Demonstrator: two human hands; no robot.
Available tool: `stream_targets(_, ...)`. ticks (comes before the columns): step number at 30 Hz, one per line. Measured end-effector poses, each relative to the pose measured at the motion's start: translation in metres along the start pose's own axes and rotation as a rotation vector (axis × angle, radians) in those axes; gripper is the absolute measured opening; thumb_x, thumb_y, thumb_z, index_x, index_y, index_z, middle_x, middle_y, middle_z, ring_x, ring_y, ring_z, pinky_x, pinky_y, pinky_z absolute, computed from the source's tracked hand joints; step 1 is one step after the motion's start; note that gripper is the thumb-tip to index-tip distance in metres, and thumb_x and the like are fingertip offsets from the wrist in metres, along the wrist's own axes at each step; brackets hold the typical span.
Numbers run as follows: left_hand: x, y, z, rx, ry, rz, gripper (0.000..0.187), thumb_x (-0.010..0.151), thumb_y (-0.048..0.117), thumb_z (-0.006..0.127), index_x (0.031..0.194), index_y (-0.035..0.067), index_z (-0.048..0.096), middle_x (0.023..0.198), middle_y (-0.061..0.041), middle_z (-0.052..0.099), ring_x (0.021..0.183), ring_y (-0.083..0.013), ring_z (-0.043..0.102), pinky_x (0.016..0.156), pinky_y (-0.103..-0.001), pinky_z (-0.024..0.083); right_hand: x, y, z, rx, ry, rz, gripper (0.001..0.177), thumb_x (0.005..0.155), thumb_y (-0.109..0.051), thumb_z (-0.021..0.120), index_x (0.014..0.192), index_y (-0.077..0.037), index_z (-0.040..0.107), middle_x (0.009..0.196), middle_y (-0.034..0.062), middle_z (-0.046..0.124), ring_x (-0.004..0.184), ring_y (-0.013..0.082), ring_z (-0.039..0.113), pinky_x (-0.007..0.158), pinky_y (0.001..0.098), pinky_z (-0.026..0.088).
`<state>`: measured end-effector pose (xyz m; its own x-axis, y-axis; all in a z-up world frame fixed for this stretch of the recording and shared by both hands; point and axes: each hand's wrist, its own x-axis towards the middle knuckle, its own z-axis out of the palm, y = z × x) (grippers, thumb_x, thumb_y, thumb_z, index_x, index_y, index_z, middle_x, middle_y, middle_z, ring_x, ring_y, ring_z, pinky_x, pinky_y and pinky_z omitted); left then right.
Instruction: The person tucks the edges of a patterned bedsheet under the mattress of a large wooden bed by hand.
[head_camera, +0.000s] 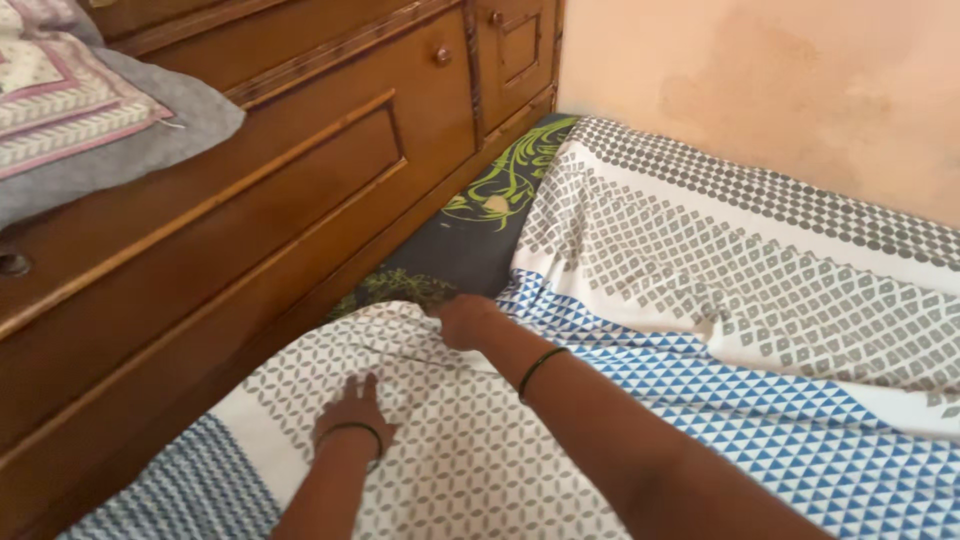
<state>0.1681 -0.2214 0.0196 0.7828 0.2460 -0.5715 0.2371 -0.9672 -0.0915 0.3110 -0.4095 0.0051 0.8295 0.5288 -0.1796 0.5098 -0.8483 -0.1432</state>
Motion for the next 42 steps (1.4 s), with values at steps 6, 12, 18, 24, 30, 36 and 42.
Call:
stream_targets(6, 0.034, 0.027, 0.001, 0.069, -0.186, -0.128, 0.102, 0.096, 0.059, 0.061, 0.168, 0.027, -0.005, 0.175, -0.006, 0.004, 0.151, -0.0359, 0.038, 0.113, -0.055, 0.048, 0.004, 0.035, 0.015, 0.219, 0.075, -0.039, 0.043, 0.103, -0.042, 0.052, 0.129, -0.012, 0.068, 0.129, 0.0185, 0.068, 0.119, 0.0403, 0.064, 0.102, 0.0494, 0.051)
stream_targets(12, 0.071, 0.022, 0.006, -0.001, -0.104, -0.060, 0.102, 0.098, 0.049, 0.064, 0.167, 0.024, -0.007, 0.174, -0.012, 0.003, 0.154, -0.0389, 0.028, 0.118, -0.054, 0.040, -0.056, 0.055, -0.017, 0.133, 0.084, 0.192, 0.032, 0.094, -0.030, 0.057, 0.116, -0.012, 0.073, 0.119, 0.0160, 0.075, 0.114, 0.0349, 0.070, 0.098, 0.0468, 0.056)
stream_targets(18, 0.079, 0.021, -0.013, -0.047, 0.034, -0.060, 0.089, 0.099, 0.027, 0.060, 0.167, 0.028, 0.002, 0.174, -0.011, 0.008, 0.154, -0.0384, 0.030, 0.122, -0.053, 0.035, -0.088, 0.068, -0.018, -0.045, 0.189, 0.108, 0.041, 0.091, -0.020, 0.059, 0.130, -0.011, 0.062, 0.131, 0.0137, 0.065, 0.113, 0.0355, 0.066, 0.092, 0.0475, 0.055)
stream_targets(24, 0.139, 0.010, -0.027, -0.122, 0.103, -0.078, 0.077, 0.101, 0.015, 0.050, 0.167, 0.023, 0.011, 0.168, -0.012, 0.029, 0.146, -0.0372, 0.045, 0.114, -0.052, 0.045, -0.080, 0.078, -0.017, 0.012, 0.118, 0.192, 0.046, 0.093, -0.019, 0.060, 0.138, -0.010, 0.057, 0.128, 0.0142, 0.067, 0.111, 0.0370, 0.067, 0.091, 0.0483, 0.056)
stream_targets(30, 0.139, 0.028, -0.062, -0.152, 0.035, -0.075, 0.068, 0.101, 0.017, 0.052, 0.161, 0.021, 0.021, 0.164, -0.012, 0.035, 0.143, -0.0359, 0.048, 0.113, -0.052, 0.045, -0.065, 0.065, -0.031, -0.093, -0.039, 0.158, 0.044, 0.077, -0.020, 0.071, 0.121, -0.027, 0.072, 0.119, 0.0107, 0.071, 0.108, 0.0329, 0.070, 0.089, 0.0450, 0.058)
stream_targets(36, 0.116, 0.031, -0.109, -0.218, -0.005, -0.063, 0.059, 0.101, 0.019, 0.055, 0.155, 0.019, 0.031, 0.159, -0.012, 0.041, 0.140, -0.0345, 0.051, 0.112, -0.053, 0.046, -0.040, 0.051, -0.055, -0.204, -0.318, 0.275, 0.047, 0.070, -0.024, 0.077, 0.118, -0.025, 0.073, 0.104, 0.0105, 0.077, 0.102, 0.0331, 0.072, 0.084, 0.0457, 0.060)
stream_targets(42, 0.113, 0.032, -0.158, -0.248, -0.026, 0.013, 0.050, 0.101, 0.021, 0.057, 0.148, 0.017, 0.041, 0.154, -0.012, 0.047, 0.137, -0.0332, 0.055, 0.111, -0.053, 0.046, -0.018, 0.056, -0.090, -0.333, -0.190, 0.441, 0.029, 0.072, -0.022, 0.078, 0.099, -0.012, 0.078, 0.098, 0.0132, 0.075, 0.095, 0.0321, 0.074, 0.078, 0.0457, 0.060)
